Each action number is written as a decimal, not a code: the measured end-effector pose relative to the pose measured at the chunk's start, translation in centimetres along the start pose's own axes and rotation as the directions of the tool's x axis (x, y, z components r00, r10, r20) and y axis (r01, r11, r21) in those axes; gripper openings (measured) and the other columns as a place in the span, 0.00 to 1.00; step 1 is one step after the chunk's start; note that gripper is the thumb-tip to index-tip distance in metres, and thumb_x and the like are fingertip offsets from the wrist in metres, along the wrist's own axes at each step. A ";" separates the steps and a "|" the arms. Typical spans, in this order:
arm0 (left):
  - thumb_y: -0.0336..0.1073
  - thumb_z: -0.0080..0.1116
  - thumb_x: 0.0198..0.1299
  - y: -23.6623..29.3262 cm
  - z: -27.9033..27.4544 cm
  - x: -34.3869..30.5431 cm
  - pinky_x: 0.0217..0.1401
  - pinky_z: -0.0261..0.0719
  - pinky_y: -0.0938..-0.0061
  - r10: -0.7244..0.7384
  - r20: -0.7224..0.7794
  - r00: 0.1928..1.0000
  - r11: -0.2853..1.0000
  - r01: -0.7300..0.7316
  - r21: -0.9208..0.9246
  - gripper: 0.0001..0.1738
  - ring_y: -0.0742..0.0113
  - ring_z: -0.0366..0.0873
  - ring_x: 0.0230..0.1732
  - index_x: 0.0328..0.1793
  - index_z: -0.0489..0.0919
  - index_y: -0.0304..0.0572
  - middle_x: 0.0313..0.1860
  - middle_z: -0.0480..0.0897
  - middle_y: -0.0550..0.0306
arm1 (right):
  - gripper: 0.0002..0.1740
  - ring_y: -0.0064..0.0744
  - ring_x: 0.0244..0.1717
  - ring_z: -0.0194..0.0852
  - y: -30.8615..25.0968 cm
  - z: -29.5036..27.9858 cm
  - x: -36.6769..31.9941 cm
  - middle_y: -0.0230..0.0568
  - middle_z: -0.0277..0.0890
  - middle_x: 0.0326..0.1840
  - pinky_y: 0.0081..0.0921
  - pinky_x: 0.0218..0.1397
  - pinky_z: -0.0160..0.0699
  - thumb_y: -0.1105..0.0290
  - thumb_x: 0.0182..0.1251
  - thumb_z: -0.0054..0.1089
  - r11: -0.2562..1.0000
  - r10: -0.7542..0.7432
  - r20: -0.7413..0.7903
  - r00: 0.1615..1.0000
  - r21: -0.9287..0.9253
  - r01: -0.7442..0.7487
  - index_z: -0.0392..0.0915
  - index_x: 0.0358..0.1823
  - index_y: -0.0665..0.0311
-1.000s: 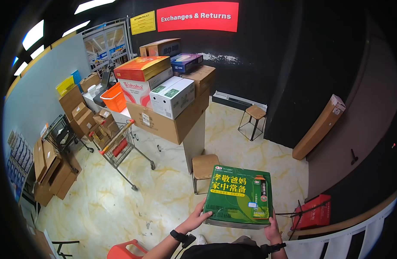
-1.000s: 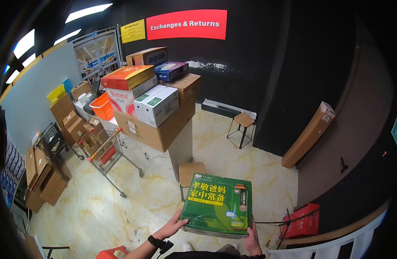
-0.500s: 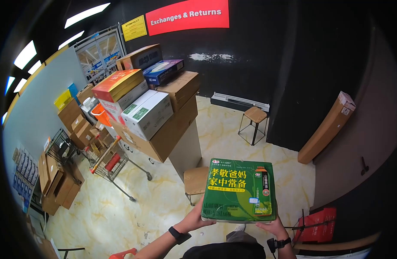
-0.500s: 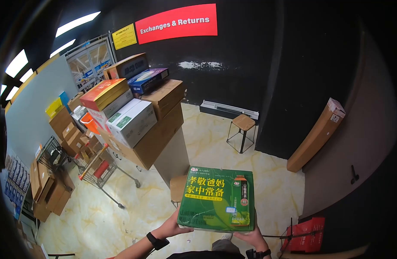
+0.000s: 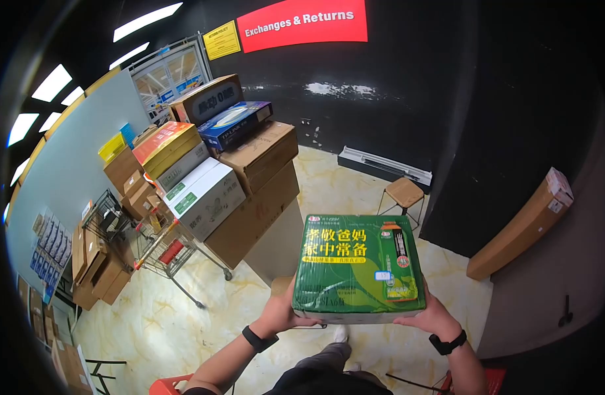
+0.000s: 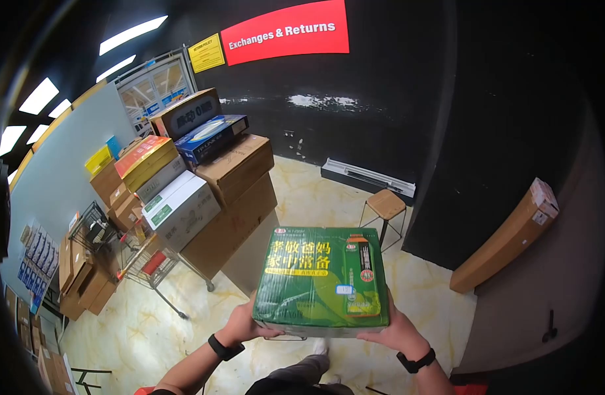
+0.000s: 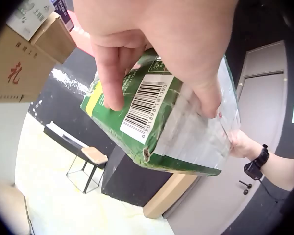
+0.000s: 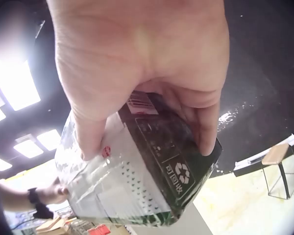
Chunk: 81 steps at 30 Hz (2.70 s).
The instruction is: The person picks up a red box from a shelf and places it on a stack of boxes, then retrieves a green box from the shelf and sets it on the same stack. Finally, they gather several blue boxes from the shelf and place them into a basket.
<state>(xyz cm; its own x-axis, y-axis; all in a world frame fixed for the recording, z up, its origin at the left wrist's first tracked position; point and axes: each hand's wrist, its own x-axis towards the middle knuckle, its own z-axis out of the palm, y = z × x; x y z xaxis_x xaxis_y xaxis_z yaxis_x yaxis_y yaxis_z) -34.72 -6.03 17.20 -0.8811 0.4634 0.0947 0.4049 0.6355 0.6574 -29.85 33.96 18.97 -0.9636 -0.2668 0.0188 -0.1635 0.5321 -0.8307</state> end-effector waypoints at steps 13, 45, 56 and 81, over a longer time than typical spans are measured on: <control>0.71 0.77 0.40 2.0 -15.9 20.1 0.33 0.83 0.64 0.323 -0.493 0.808 0.908 -0.116 0.404 0.75 0.47 0.86 0.30 0.81 0.54 0.23 0.34 0.85 0.40 | 0.42 0.25 0.57 0.77 -5.1 -13.3 29.1 0.37 0.82 0.57 0.31 0.63 0.78 0.67 0.45 0.88 0.962 -0.272 -0.048 0.961 0.028 0.273 0.75 0.63 0.65; 0.44 0.82 0.50 -10.6 -36.0 36.0 0.47 0.88 0.66 -0.145 -0.942 0.303 0.804 0.591 0.066 0.44 0.54 0.90 0.46 0.72 0.73 0.42 0.48 0.89 0.47 | 0.45 0.34 0.56 0.80 -21.3 -2.3 90.3 0.42 0.80 0.60 0.33 0.55 0.81 0.63 0.60 0.77 0.524 -0.847 0.388 0.363 0.497 0.691 0.62 0.76 0.61; 0.40 0.70 0.62 -14.5 -31.2 35.6 0.53 0.81 0.69 -0.148 -0.986 0.079 0.709 0.703 -0.050 0.22 0.65 0.83 0.51 0.60 0.79 0.43 0.49 0.85 0.57 | 0.41 0.44 0.71 0.69 -15.6 3.8 92.3 0.51 0.71 0.70 0.40 0.73 0.66 0.68 0.60 0.70 0.389 -0.915 0.162 0.369 0.591 0.706 0.62 0.74 0.67; 0.46 0.56 0.68 -5.1 30.8 16.0 0.48 0.82 0.58 -0.735 -0.382 -0.560 0.063 0.504 -0.861 0.16 0.46 0.85 0.44 0.50 0.83 0.42 0.41 0.87 0.46 | 0.08 0.31 0.44 0.79 -2.3 9.3 68.4 0.43 0.82 0.44 0.27 0.48 0.81 0.75 0.77 0.53 0.551 -0.799 0.432 0.418 0.804 0.223 0.78 0.50 0.71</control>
<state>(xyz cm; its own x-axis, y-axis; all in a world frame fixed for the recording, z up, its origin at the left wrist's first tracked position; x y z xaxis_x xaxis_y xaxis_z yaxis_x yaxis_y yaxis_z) -43.37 17.16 -7.61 0.1029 -0.9627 -0.2504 -0.6291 -0.2579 0.7333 -93.45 7.02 17.01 -0.1808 -0.8840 0.4312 -0.1349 -0.4120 -0.9012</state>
